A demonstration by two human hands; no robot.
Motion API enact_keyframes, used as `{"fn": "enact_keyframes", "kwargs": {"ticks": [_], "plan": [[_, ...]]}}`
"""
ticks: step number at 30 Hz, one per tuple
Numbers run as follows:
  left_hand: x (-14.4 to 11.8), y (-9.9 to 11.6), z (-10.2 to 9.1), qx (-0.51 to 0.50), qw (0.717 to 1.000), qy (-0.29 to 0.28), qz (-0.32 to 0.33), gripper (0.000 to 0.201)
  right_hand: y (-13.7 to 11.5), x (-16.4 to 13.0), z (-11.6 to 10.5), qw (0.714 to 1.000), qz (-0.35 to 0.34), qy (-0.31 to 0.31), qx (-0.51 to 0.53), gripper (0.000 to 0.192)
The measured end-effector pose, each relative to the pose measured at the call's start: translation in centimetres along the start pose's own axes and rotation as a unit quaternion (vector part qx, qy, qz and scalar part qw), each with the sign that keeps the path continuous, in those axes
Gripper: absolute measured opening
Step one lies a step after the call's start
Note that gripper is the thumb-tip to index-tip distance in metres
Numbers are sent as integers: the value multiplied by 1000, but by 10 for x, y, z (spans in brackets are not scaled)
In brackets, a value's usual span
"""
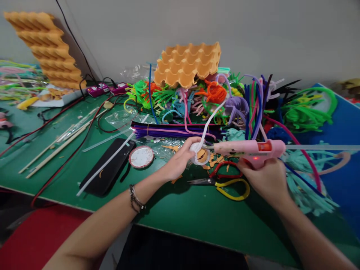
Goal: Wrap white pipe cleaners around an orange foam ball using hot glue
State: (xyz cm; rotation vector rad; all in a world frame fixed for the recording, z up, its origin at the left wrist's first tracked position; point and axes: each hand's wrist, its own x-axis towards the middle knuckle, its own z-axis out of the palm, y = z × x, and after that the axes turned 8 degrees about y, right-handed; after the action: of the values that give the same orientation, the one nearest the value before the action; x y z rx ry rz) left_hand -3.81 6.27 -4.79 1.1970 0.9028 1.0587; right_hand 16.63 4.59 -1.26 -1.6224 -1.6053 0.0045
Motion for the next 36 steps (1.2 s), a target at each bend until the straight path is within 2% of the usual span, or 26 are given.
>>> {"fn": "enact_keyframes", "kwargs": {"ticks": [7,11,17,21,36], "plan": [[2,-1,-1,19,1000,-9,-5,39,3,1,2,997,-69,13,9,23],[2,-2,-1,34,999,-10,9,38,2,0,4,998,-54,27,-1,24],[1,0,0,60,998,-10,13,39,7,-1,3,999,-40,11,-34,14],[1,-2,-1,67,998,-10,17,40,6,-2,2,998,-48,16,-38,19],[1,-6,-1,29,999,15,6,40,12,-3,2,996,-45,-6,-72,12]]}}
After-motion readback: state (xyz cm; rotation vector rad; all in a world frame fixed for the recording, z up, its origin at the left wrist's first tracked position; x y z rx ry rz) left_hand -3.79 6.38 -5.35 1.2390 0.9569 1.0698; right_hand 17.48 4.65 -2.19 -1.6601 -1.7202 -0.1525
